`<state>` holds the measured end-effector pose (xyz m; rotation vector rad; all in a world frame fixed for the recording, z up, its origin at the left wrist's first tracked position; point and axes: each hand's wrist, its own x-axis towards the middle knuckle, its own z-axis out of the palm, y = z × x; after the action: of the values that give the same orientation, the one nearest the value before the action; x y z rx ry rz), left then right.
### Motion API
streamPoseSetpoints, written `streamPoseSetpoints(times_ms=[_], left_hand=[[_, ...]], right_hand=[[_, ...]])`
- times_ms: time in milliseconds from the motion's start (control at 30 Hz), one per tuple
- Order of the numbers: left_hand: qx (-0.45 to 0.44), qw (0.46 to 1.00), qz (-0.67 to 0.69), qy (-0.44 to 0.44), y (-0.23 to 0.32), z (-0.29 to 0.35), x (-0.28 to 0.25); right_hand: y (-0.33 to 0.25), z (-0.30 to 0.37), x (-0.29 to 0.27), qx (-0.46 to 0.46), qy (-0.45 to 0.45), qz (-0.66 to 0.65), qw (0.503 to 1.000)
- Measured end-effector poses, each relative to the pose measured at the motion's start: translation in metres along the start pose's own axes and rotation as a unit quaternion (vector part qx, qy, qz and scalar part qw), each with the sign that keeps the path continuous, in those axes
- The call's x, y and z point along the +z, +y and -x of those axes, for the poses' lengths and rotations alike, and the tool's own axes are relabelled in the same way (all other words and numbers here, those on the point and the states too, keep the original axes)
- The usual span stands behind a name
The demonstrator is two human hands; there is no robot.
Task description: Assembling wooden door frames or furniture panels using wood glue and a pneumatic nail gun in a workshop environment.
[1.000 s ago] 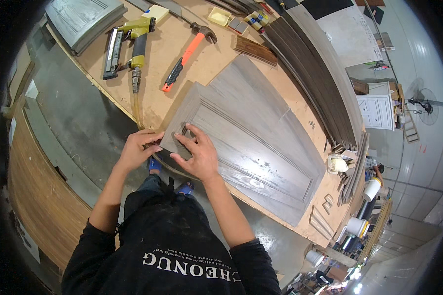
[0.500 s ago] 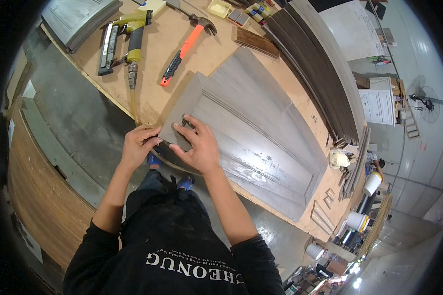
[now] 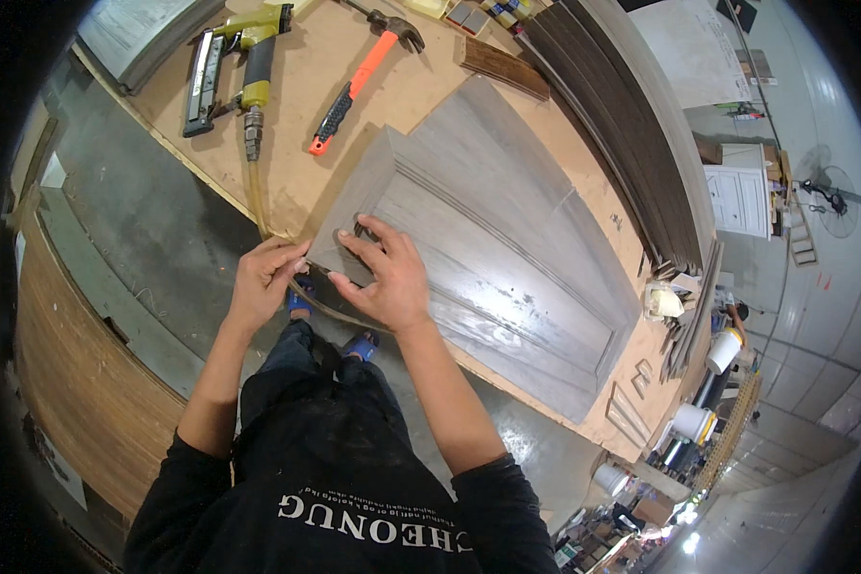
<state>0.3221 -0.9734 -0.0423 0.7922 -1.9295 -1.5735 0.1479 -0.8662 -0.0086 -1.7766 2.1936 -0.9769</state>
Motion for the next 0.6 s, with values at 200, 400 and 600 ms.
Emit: streamPoseSetpoints(times_ms=[200, 400, 600], left_hand=[[0.005, 1.000, 0.020, 0.011, -0.0055, 0.0000, 0.0003], [-0.007, 1.000, -0.010, -0.013, 0.0022, 0.0005, -0.0021], [0.012, 0.999, -0.010, 0.031, -0.0041, 0.0044, 0.0049]], right_hand=[[-0.0020, -0.0007, -0.0008, 0.007, -0.007, -0.003, 1.000], [0.0009, 0.0003, -0.0006, -0.002, -0.011, 0.014, 1.000], [-0.0029, -0.0017, -0.0019, 0.017, -0.020, 0.002, 1.000]])
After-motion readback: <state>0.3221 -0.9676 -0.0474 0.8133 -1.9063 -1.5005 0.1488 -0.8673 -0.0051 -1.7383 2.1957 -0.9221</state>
